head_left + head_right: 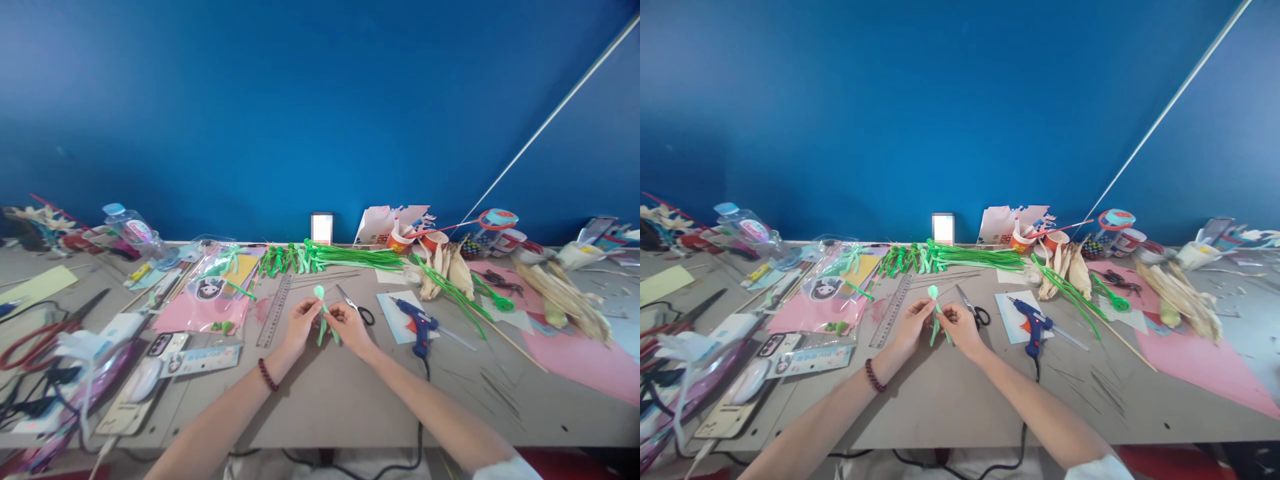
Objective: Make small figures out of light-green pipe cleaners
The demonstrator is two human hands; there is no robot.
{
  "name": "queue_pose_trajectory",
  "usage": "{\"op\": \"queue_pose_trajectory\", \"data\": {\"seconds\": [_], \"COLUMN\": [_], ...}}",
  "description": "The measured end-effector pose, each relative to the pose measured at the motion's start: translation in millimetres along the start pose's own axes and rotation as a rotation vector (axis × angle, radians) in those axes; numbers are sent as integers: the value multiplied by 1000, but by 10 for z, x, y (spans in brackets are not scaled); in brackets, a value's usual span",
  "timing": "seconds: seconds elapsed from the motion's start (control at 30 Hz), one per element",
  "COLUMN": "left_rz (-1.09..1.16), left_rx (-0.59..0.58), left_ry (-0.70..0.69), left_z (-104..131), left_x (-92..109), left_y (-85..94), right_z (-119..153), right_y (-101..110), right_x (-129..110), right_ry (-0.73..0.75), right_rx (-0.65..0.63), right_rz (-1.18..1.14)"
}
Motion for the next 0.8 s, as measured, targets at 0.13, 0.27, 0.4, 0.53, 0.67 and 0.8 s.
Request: {"op": "queue_pose_trajectory", "data": {"seconds": [0.13, 0.27, 0.4, 0.53, 0.67, 0.8], "left_rz": [-2, 26, 53, 86, 87, 51], "left_rx": [-17, -36, -41, -41, -25, -18], "left_ry": [-10, -1, 20, 53, 69, 42], "left_z": [-12, -27, -33, -26, -15, -17], "left_x": [-8, -30, -44, -44, -39, -37], "left_y": [6, 17, 19, 2, -6, 2], "right_z": [7, 12, 6, 0, 14, 32], "right_y": [2, 4, -2, -14, -21, -27], "right_x": [13, 4, 7, 19, -5, -26], "right_ry": [1, 5, -19, -24, -27, -33], "right_rx": [-1, -5, -6, -11, -11, -8], "right_rz": [21, 38, 35, 20, 19, 31]}}
Point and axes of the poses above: each hand's wrist, its own z-axis away from the middle knuckle, its own y-axis out of the back of the hand, x = y × z, the point moved 2 cm from there along -z, towards the middle knuckle, and after that the axes turned 3 degrees about -z, right-handed, at the moved point
